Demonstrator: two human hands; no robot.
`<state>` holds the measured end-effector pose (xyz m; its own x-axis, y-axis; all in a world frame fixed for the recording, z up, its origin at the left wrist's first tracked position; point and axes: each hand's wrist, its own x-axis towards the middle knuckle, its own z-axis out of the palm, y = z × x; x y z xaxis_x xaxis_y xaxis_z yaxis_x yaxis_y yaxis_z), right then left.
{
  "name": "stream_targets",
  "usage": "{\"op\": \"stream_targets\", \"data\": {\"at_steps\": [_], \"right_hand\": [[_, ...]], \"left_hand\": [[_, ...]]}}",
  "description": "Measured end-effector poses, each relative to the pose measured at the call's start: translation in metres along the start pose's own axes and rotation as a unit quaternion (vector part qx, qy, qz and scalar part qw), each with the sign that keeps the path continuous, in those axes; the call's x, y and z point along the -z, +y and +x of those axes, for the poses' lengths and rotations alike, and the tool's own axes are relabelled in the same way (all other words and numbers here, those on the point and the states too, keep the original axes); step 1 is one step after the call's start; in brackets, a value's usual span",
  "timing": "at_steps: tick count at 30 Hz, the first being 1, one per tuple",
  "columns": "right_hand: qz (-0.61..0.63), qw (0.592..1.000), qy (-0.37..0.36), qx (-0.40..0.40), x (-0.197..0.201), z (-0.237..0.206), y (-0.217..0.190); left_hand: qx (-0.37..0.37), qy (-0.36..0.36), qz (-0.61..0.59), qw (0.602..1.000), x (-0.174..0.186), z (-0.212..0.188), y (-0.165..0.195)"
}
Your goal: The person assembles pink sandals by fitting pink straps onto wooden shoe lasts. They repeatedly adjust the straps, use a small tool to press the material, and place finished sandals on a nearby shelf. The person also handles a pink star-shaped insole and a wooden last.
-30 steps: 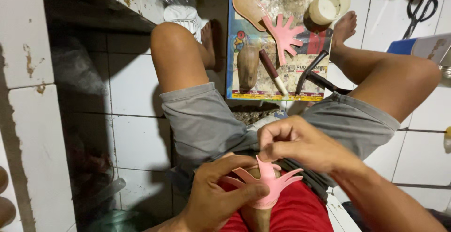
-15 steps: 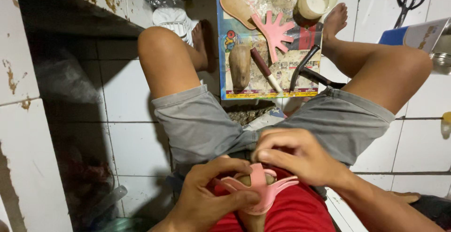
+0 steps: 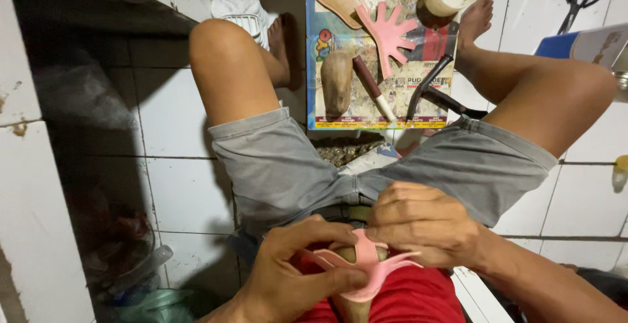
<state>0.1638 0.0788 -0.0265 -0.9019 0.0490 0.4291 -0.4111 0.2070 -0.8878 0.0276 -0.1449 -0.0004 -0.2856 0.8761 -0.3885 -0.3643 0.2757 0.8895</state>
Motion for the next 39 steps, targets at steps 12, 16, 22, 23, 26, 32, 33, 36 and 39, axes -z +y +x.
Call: {"op": "stream_targets", "data": {"at_steps": [12,16,22,23,26,32,33,36,39], "right_hand": [[0.126,0.987,0.066,-0.076,-0.025,-0.039,-0.035],[0.14,0.981,0.076,-0.111,-0.037,-0.047,-0.037],[0.218,0.939,0.019,-0.264,-0.037,-0.054,-0.023],[0.245,0.927,0.007,-0.283,-0.036,-0.054,-0.019],[0.435,0.83,0.036,-0.347,-0.035,-0.054,-0.01],[0.552,0.734,0.192,-0.347,-0.043,-0.051,-0.003],[0.53,0.742,0.185,-0.367,-0.044,-0.05,-0.004],[0.447,0.774,0.182,-0.409,-0.046,-0.048,-0.005],[0.374,0.804,0.174,-0.428,-0.046,-0.045,-0.003]], "left_hand": [[-0.22,-0.068,0.059,0.971,0.006,-0.005,0.006],[-0.163,-0.106,0.059,0.979,0.009,-0.006,0.018],[0.071,-0.14,0.084,0.984,0.01,0.0,0.027],[0.079,-0.116,0.082,0.987,0.007,0.001,0.026],[0.101,-0.047,0.013,0.994,-0.003,0.002,0.019],[0.125,0.037,-0.137,0.982,0.003,0.001,-0.009],[0.136,0.053,-0.176,0.974,0.005,-0.002,-0.014],[0.144,0.1,-0.218,0.96,0.009,-0.011,-0.026],[0.134,0.118,-0.238,0.955,0.011,-0.018,-0.031]]}}
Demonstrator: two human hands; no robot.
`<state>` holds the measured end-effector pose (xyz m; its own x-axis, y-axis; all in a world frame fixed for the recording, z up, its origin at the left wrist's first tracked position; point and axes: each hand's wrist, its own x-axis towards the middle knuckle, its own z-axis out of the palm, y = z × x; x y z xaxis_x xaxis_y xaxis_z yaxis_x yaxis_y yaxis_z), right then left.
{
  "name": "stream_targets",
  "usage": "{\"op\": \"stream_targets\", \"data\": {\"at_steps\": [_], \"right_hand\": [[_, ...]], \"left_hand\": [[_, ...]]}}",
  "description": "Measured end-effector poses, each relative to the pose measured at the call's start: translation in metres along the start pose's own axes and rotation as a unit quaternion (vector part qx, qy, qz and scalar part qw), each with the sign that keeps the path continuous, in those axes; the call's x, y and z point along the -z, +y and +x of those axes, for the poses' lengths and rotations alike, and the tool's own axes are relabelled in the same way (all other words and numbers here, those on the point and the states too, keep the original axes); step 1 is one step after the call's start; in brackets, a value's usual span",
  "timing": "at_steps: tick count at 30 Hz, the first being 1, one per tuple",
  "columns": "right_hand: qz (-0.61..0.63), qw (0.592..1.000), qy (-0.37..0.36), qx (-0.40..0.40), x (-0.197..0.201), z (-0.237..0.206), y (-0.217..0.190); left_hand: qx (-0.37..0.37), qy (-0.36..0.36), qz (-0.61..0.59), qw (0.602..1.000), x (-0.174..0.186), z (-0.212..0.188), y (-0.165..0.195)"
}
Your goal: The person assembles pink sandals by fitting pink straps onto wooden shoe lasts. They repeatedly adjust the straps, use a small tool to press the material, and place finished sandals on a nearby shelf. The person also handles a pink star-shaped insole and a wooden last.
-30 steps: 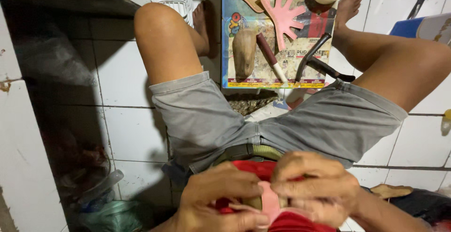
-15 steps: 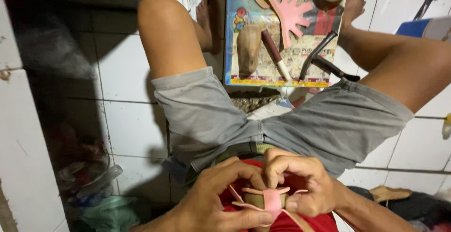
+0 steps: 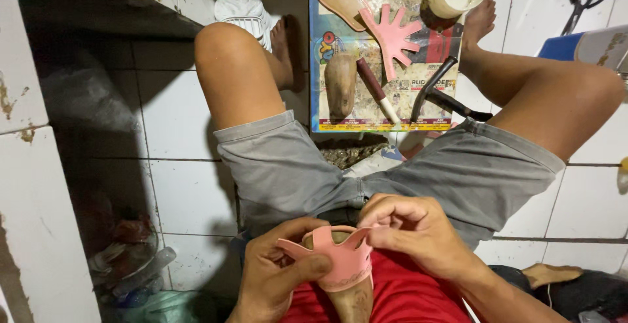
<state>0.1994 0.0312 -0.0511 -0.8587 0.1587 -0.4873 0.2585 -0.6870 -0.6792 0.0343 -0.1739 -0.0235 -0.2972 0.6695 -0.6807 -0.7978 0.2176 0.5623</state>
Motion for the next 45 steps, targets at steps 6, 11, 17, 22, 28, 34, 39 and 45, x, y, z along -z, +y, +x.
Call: {"op": "stream_targets", "data": {"at_steps": [6,11,17,22,28,34,39,45], "right_hand": [[-0.087,0.994,0.052,-0.038,0.0,0.004,0.005],[-0.028,0.998,-0.045,-0.045,-0.002,0.002,0.014],[0.168,0.971,-0.158,-0.067,-0.016,0.019,0.018],[0.306,0.871,-0.334,-0.189,-0.033,0.048,0.006],[0.071,0.956,-0.241,-0.149,-0.02,0.044,-0.032],[-0.221,0.964,-0.059,0.135,0.002,-0.001,-0.059],[-0.26,0.963,-0.017,0.067,0.003,0.003,-0.058],[-0.103,0.989,-0.072,-0.074,-0.005,0.007,-0.047]], "left_hand": [[-0.024,0.003,0.003,1.0,0.004,-0.005,-0.002],[-0.009,-0.008,0.026,1.0,0.009,-0.008,-0.006],[-0.108,-0.088,0.111,0.984,0.012,-0.006,0.006],[-0.192,-0.236,0.16,0.939,0.004,0.0,0.028],[-0.167,-0.111,0.207,0.957,-0.008,0.001,0.029],[-0.06,-0.046,0.196,0.978,-0.012,0.004,0.018],[-0.046,-0.076,0.163,0.983,-0.012,0.008,0.024],[-0.08,-0.102,0.262,0.956,-0.021,0.009,0.041]]}}
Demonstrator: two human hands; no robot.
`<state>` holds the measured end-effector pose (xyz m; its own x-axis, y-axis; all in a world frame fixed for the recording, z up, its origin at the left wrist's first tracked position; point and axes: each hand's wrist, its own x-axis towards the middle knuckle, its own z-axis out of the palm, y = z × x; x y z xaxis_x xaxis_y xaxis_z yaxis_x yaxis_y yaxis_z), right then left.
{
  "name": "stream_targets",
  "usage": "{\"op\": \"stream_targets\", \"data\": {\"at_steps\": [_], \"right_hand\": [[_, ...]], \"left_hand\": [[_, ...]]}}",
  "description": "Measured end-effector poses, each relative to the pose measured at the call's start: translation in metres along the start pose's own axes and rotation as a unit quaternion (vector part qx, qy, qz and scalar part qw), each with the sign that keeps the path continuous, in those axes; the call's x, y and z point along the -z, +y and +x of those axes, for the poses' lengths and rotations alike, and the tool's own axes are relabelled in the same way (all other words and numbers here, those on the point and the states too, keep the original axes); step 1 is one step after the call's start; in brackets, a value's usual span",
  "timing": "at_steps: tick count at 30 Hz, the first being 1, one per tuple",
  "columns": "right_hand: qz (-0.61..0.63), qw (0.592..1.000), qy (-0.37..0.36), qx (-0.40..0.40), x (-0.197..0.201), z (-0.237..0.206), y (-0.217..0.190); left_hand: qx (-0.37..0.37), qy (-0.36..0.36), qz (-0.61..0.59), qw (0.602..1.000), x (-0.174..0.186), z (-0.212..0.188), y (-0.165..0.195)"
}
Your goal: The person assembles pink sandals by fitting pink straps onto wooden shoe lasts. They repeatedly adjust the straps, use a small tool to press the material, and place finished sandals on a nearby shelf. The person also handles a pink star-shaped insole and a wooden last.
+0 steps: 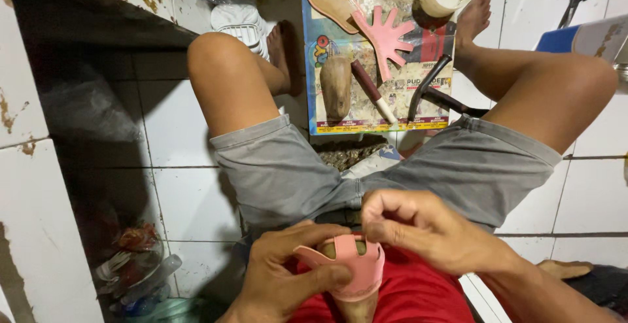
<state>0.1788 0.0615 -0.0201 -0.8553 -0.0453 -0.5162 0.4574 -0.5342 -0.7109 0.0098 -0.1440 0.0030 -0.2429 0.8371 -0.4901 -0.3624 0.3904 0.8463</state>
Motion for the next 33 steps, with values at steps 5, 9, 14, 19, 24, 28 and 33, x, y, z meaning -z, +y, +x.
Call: {"op": "stream_targets", "data": {"at_steps": [5,9,14,19,24,28,33], "right_hand": [[0.037,0.998,-0.05,-0.023,-0.004,-0.002,0.002],[0.234,0.944,-0.228,-0.048,-0.003,0.008,0.0],[0.197,0.973,-0.109,-0.041,-0.002,0.004,0.0],[-0.026,0.984,0.048,0.172,-0.008,-0.024,0.01],[-0.108,0.975,0.131,0.144,-0.003,-0.037,0.024],[-0.055,0.979,0.146,0.13,0.006,-0.038,0.034],[-0.103,0.977,0.109,0.153,0.014,-0.038,0.04]], "left_hand": [[-0.086,-0.046,0.093,0.991,0.003,-0.001,0.014],[-0.238,-0.123,0.146,0.952,0.004,-0.002,0.013],[-0.129,-0.085,0.091,0.984,-0.003,0.006,0.008],[0.068,0.055,-0.199,0.976,-0.028,0.019,-0.005],[0.034,-0.01,-0.194,0.98,-0.03,0.006,-0.012],[-0.06,0.003,-0.113,0.992,-0.027,-0.003,-0.014],[0.006,-0.035,-0.167,0.985,-0.026,0.008,-0.041]]}}
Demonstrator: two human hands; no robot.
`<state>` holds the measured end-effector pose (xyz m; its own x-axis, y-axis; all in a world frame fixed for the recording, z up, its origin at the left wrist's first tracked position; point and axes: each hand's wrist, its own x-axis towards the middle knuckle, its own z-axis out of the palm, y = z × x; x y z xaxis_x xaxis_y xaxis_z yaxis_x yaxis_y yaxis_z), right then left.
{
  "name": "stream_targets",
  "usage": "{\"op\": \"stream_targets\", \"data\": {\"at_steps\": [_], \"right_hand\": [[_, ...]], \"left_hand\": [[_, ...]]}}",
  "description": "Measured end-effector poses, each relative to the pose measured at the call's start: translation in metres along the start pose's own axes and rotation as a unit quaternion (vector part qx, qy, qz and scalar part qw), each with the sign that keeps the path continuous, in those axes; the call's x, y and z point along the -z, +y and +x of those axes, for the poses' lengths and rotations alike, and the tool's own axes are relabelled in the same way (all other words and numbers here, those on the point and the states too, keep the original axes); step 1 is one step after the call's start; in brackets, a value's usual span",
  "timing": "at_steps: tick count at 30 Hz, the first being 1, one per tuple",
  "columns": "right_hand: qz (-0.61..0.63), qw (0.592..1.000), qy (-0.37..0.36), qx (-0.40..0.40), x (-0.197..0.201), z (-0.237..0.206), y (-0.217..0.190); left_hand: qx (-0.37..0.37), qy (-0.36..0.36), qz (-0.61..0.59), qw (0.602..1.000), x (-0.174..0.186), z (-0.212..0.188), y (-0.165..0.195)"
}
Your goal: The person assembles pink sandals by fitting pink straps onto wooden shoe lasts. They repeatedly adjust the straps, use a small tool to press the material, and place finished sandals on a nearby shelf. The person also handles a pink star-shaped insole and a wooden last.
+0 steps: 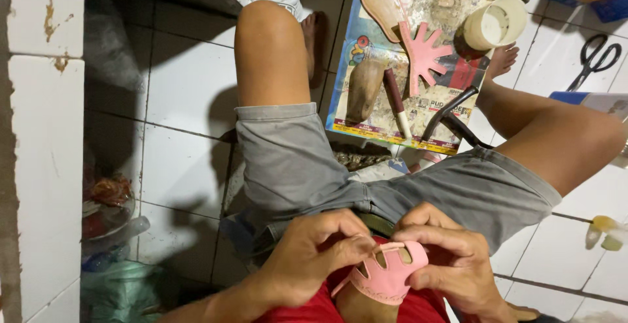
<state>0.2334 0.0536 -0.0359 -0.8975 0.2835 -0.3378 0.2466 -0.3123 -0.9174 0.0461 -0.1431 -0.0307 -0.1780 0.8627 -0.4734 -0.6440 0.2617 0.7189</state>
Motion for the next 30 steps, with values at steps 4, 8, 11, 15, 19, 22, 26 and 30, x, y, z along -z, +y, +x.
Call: {"op": "stream_targets", "data": {"at_steps": [4,8,11,15,19,22,26,30], "right_hand": [[0.015,1.0,-0.022,-0.001,0.005,-0.003,-0.003],[0.014,0.995,-0.079,0.059,0.007,-0.004,-0.01],[0.024,0.997,-0.056,0.041,0.004,-0.003,-0.015],[0.113,0.993,-0.019,-0.003,-0.005,0.001,-0.018],[0.126,0.992,-0.027,-0.005,-0.014,0.006,-0.019],[0.133,0.99,-0.04,-0.017,-0.018,0.008,-0.019],[0.151,0.985,-0.075,0.048,-0.02,0.008,-0.02],[0.077,0.987,-0.08,0.114,-0.021,0.007,-0.02]], "left_hand": [[0.031,-0.163,-0.233,0.958,0.008,0.021,-0.025],[0.205,-0.335,-0.421,0.818,0.006,0.054,-0.029],[0.172,-0.319,-0.359,0.86,0.01,0.063,-0.009],[0.072,-0.136,-0.102,0.983,0.018,0.028,0.039],[-0.067,-0.081,0.169,0.98,0.006,0.0,0.082],[-0.032,-0.068,0.225,0.971,-0.004,-0.006,0.1],[-0.004,-0.02,0.15,0.989,-0.009,-0.002,0.093],[0.062,-0.111,0.033,0.991,0.005,0.007,0.066]]}}
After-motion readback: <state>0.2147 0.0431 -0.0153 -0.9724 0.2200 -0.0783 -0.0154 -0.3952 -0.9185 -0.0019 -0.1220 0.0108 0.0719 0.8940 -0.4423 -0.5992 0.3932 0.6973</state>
